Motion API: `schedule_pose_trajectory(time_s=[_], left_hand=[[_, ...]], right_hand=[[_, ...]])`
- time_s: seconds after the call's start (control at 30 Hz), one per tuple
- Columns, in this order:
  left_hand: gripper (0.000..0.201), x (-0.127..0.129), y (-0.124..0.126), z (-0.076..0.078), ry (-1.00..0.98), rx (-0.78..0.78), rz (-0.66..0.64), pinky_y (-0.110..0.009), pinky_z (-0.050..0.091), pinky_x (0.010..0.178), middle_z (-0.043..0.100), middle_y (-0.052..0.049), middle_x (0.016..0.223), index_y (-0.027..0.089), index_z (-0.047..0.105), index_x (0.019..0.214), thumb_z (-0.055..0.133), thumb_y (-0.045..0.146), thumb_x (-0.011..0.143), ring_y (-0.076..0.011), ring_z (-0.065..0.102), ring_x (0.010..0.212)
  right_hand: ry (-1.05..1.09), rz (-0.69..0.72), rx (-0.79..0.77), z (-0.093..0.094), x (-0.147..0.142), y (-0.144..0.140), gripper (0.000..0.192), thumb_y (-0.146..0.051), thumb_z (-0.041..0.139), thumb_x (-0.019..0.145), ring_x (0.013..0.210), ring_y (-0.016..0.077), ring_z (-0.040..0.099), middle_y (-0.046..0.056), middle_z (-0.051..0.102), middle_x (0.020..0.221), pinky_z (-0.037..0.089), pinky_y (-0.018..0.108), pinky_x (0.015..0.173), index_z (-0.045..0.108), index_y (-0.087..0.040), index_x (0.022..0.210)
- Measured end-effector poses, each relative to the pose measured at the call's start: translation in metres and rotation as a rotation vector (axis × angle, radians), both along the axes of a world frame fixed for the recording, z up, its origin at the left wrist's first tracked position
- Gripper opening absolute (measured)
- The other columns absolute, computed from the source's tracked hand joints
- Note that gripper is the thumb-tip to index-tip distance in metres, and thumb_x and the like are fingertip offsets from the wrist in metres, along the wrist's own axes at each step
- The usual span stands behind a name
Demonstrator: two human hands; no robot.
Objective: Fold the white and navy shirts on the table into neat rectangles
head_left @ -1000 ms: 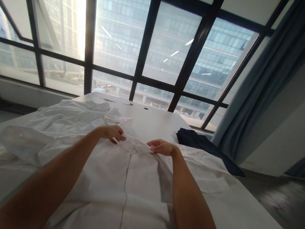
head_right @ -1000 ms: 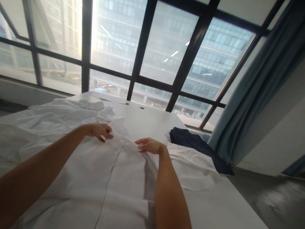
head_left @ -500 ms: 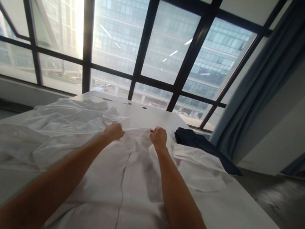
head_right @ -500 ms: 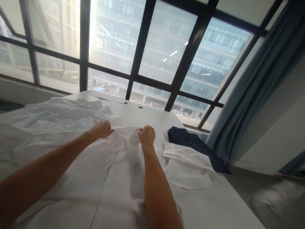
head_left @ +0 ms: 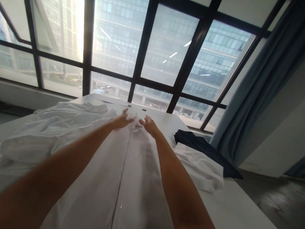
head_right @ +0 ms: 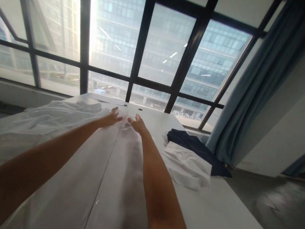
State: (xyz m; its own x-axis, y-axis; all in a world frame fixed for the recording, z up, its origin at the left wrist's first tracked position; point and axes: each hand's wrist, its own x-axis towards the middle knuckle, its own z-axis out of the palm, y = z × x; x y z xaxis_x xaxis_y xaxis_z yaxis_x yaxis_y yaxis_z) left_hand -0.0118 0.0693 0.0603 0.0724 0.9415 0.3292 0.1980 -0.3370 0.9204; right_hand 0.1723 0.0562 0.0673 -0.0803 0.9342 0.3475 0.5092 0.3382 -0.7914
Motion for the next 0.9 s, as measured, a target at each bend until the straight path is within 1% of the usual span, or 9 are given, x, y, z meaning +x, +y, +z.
schedule_pose_trajectory(time_s=[0.07, 0.17, 0.27, 0.4, 0.57, 0.63, 0.7, 0.8, 0.9], left_hand=[[0.048, 0.000, -0.012, -0.012, 0.327, 0.106, 0.009, -0.042, 0.040, 0.107, 0.065, -0.015, 0.121, 0.013, 0.058, 0.123, 0.069, 0.020, 0.077, -0.0282, 0.058, 0.119], [0.026, -0.002, -0.045, -0.040, 0.877, 0.227, -0.054, -0.036, 0.045, 0.100, 0.071, -0.012, 0.107, 0.015, 0.071, 0.103, 0.058, 0.021, 0.083, -0.0259, 0.064, 0.107], [0.025, -0.006, -0.080, -0.066, 1.124, 0.211, -0.133, -0.032, 0.049, 0.088, 0.072, -0.009, 0.095, 0.019, 0.076, 0.094, 0.054, 0.019, 0.081, -0.0239, 0.067, 0.095], [0.029, -0.012, -0.114, -0.086, 1.134, 0.207, -0.096, -0.031, 0.047, 0.088, 0.069, -0.010, 0.104, 0.020, 0.074, 0.104, 0.051, 0.021, 0.085, -0.0223, 0.065, 0.099], [0.031, -0.016, -0.134, -0.093, 1.150, 0.262, 0.160, -0.042, 0.041, 0.092, 0.067, -0.014, 0.107, 0.019, 0.072, 0.105, 0.049, 0.032, 0.090, -0.0279, 0.061, 0.104], [0.030, -0.017, -0.136, -0.094, 1.162, 0.275, 0.134, -0.042, 0.040, 0.092, 0.067, -0.012, 0.106, 0.022, 0.073, 0.104, 0.048, 0.032, 0.091, -0.0276, 0.060, 0.104], [0.030, -0.017, -0.136, -0.095, 1.159, 0.277, 0.081, -0.040, 0.040, 0.090, 0.068, -0.011, 0.103, 0.023, 0.074, 0.103, 0.048, 0.032, 0.091, -0.0260, 0.061, 0.103], [0.032, -0.018, -0.136, -0.095, 1.139, 0.267, 0.073, -0.038, 0.040, 0.088, 0.069, -0.010, 0.098, 0.024, 0.074, 0.102, 0.047, 0.037, 0.093, -0.0248, 0.062, 0.100], [0.033, -0.017, -0.136, -0.096, 1.090, 0.236, 0.103, -0.038, 0.041, 0.087, 0.069, -0.010, 0.095, 0.026, 0.074, 0.106, 0.048, 0.040, 0.093, -0.0254, 0.063, 0.097]], right_hand=[[-0.262, -0.006, -0.017, -0.005, -0.008, -0.015, 0.039, -0.030, 0.062, 0.086, 0.102, 0.0202, 0.064, 0.013, 0.068, 0.116, 0.047, 0.026, 0.088, 0.065, -0.012, 0.120], [-0.590, 0.046, -0.032, -0.031, -0.019, -0.049, 0.024, -0.031, 0.059, 0.088, 0.088, 0.0203, 0.068, 0.009, 0.074, 0.093, 0.047, 0.023, 0.077, 0.076, -0.016, 0.093], [-0.771, 0.067, -0.126, -0.061, -0.029, -0.080, 0.026, -0.039, 0.061, 0.086, 0.082, 0.0217, 0.069, 0.010, 0.074, 0.086, 0.046, 0.023, 0.068, 0.078, -0.018, 0.084], [-0.843, -0.018, -0.197, -0.081, -0.037, -0.101, 0.039, -0.050, 0.057, 0.087, 0.092, 0.0256, 0.068, 0.014, 0.073, 0.099, 0.049, 0.026, 0.071, 0.076, -0.017, 0.095], [-0.811, -0.150, -0.174, -0.085, -0.050, -0.105, 0.047, -0.049, 0.042, 0.095, 0.102, 0.0269, 0.066, 0.017, 0.070, 0.109, 0.050, 0.032, 0.082, 0.072, -0.014, 0.107], [-0.761, -0.208, -0.156, -0.088, -0.056, -0.104, 0.053, -0.049, 0.033, 0.098, 0.101, 0.0268, 0.067, 0.017, 0.070, 0.107, 0.050, 0.034, 0.084, 0.072, -0.013, 0.105], [-0.734, -0.240, -0.157, -0.091, -0.059, -0.099, 0.056, -0.053, 0.036, 0.096, 0.099, 0.0282, 0.067, 0.018, 0.071, 0.104, 0.050, 0.035, 0.083, 0.073, -0.012, 0.102], [-0.687, -0.243, -0.164, -0.092, -0.058, -0.089, 0.040, -0.045, 0.054, 0.088, 0.094, 0.0282, 0.068, 0.018, 0.071, 0.100, 0.050, 0.032, 0.077, 0.073, -0.012, 0.094], [-0.563, -0.109, -0.225, -0.092, -0.047, -0.078, 0.025, -0.029, 0.056, 0.085, 0.075, 0.0220, 0.068, 0.013, 0.072, 0.079, 0.047, 0.025, 0.065, 0.070, -0.013, 0.073]])
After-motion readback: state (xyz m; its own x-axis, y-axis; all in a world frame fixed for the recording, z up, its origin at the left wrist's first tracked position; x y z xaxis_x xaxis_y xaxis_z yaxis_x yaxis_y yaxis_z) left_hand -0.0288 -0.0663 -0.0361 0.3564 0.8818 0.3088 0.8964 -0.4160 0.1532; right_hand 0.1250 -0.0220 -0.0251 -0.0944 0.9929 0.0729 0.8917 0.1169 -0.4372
